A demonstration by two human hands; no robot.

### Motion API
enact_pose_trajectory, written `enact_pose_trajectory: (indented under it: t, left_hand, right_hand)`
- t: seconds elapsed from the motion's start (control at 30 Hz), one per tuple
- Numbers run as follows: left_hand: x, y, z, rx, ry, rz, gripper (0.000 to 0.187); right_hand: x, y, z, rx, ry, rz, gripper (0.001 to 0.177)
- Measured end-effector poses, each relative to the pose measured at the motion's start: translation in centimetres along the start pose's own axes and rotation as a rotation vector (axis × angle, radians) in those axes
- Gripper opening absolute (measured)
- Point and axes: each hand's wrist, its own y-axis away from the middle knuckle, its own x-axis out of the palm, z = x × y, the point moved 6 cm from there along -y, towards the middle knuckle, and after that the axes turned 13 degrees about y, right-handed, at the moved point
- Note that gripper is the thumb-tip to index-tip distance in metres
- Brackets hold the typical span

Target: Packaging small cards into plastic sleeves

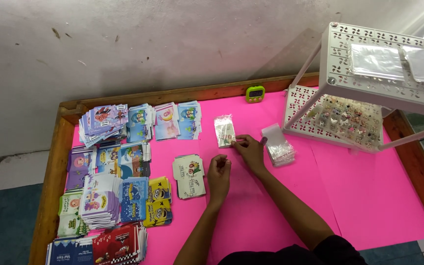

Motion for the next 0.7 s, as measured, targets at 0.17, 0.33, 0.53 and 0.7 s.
enact_pose_trajectory:
  t: [0.17, 0.33, 0.53, 0.7]
  left_hand:
    - [0.1, -0.1, 0.2, 0.016, -0.017, -0.001, 0.023]
    - [0.1, 0.0, 0.2, 0.024, -0.032, -0.005, 0.022]
    - [0.1, -0.1, 0.3, 0.042, -0.027, -0.004, 0.021]
    - [0.1, 0.1, -0.2, 0.050, -0.024, 0.007, 0.021]
  right_hand:
    - [-0.2, -0.6, 0.2, 0.004, 0.056, 0.001, 0.040]
    - [-1.2, 1.0, 2.1, -0.015, 0.105, -0.017, 0.038]
    - [0.3, -0.3, -0.2, -0.069, 0.142, -0.055, 0.039]
    - [3.3, -3.7, -5.0, -0.155, 0.246, -0.088, 0.037]
